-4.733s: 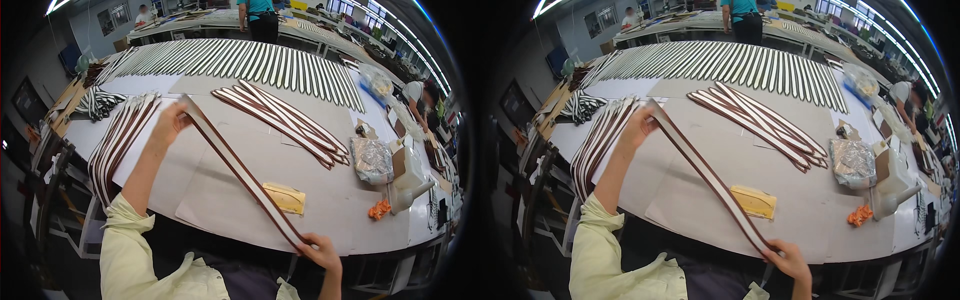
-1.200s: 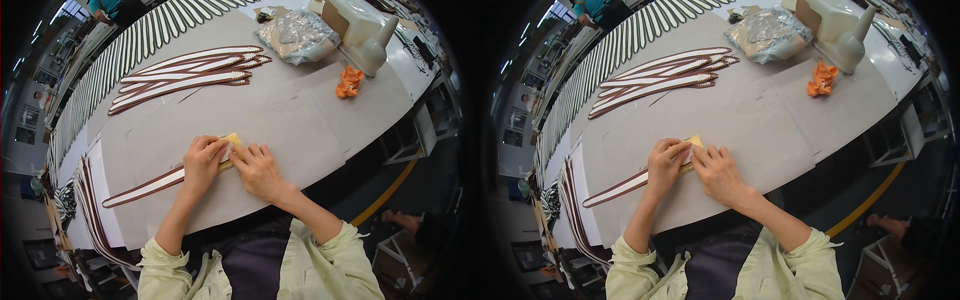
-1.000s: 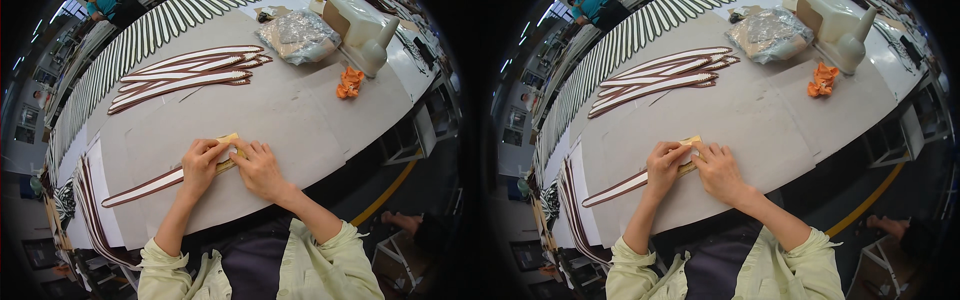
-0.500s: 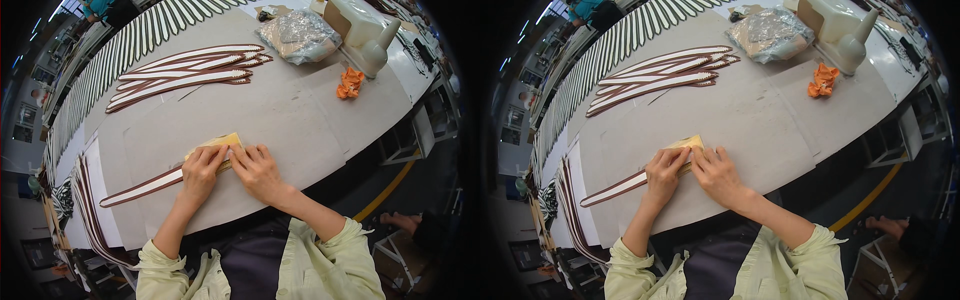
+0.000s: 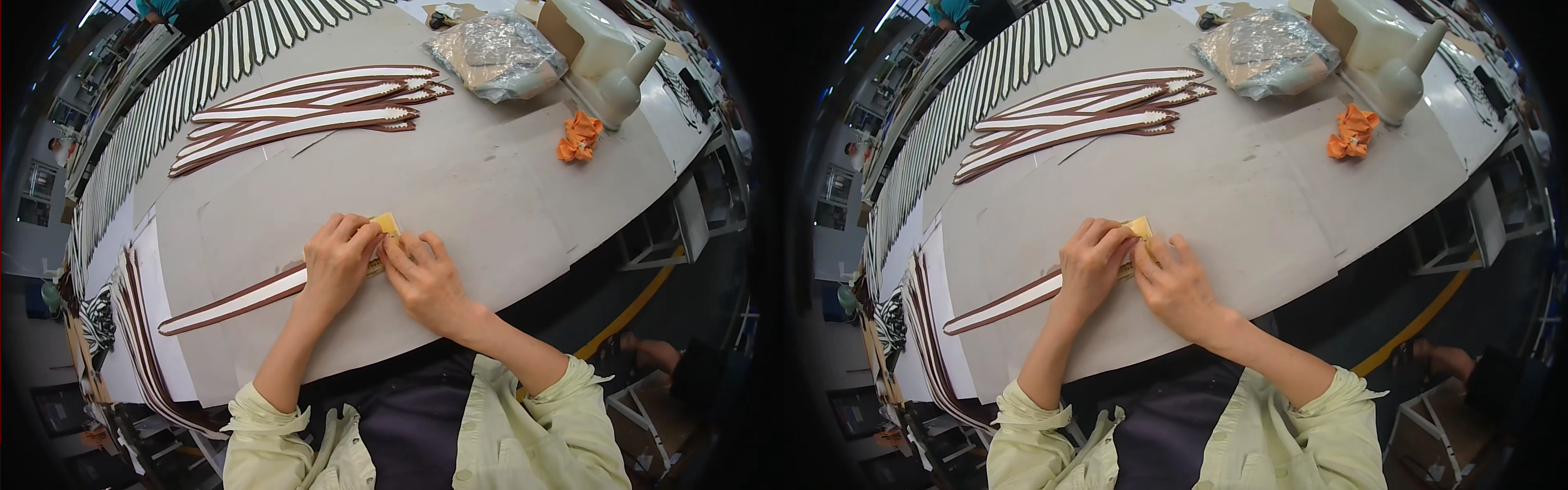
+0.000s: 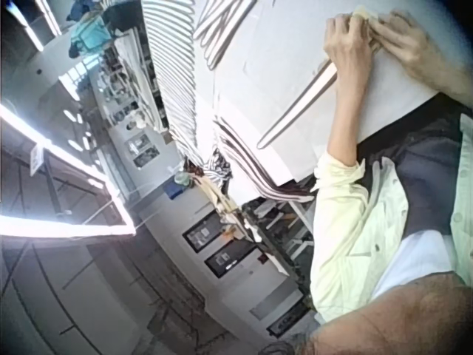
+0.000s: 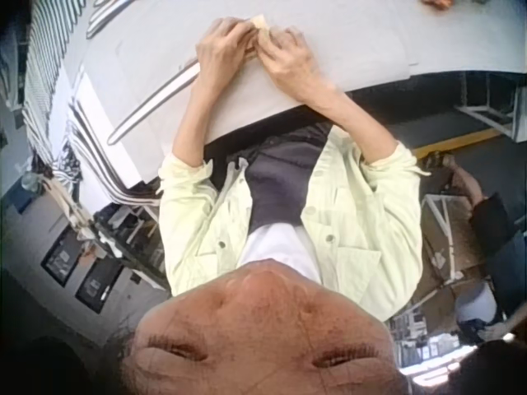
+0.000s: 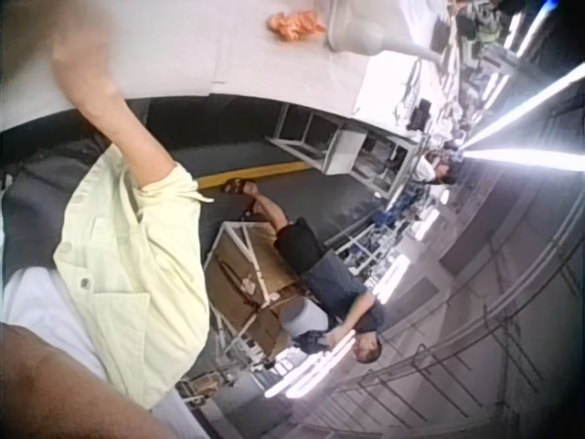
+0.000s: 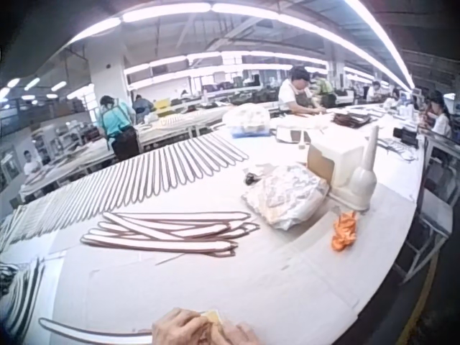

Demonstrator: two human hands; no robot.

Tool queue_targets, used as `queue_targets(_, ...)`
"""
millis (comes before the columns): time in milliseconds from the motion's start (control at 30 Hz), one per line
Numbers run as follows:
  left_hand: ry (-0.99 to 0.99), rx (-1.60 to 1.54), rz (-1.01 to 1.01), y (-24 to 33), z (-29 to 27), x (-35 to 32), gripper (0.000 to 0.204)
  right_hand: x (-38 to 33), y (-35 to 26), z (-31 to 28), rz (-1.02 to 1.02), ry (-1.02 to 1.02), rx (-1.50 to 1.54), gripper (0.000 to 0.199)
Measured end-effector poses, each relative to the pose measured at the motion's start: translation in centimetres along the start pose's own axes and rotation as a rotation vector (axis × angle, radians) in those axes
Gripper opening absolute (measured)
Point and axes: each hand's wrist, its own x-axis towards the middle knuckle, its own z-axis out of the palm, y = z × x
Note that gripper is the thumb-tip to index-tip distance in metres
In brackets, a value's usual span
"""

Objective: The person repeatedly picks up long, thin, brown and white decorative strips from a pile on the table. They place each strip onto a yellow rectangular guide and press it down with their fingers to align or flatten it. The person then moves the finished strip to a separate pile on the right side of the table and repeats the process.

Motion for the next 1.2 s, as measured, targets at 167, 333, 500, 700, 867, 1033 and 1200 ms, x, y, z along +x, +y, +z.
queue_targets(167,-0.037,-0.316,-0.337,0.4,0.1,0.2,0.014,0.0,-0.3,-0.1,-0.019,-0.012,-0.079,0.031)
queue_targets(333,-0.055,-0.283,-0.284,0.0,-0.2,0.0,0.015,0.0,-0.4,-0.2,0.026,-0.020,-0.027,0.033)
queue_targets(500,-0.029,-0.135,-0.086,-0.6,-0.6,-1.3,0.027,0.2,-0.3,0.2,0.177,0.032,0.171,0.039)
queue_targets(700,-0.016,-0.080,0.010,-0.9,-0.7,-1.6,0.037,0.2,-0.2,0.1,0.166,0.028,0.140,0.035)
queue_targets(867,0.004,-0.041,0.060,-1.1,-0.6,-2.0,0.043,0.1,-0.1,0.2,0.115,0.022,0.120,0.040)
queue_targets(1033,-0.011,0.037,0.111,-0.3,-0.8,-2.2,0.044,0.1,-0.1,-0.2,0.008,-0.001,-0.052,0.039)
queue_targets(1200,-0.024,0.135,0.126,1.2,-0.9,-2.7,0.047,0.3,-0.6,0.0,-0.078,-0.120,-0.190,0.044)
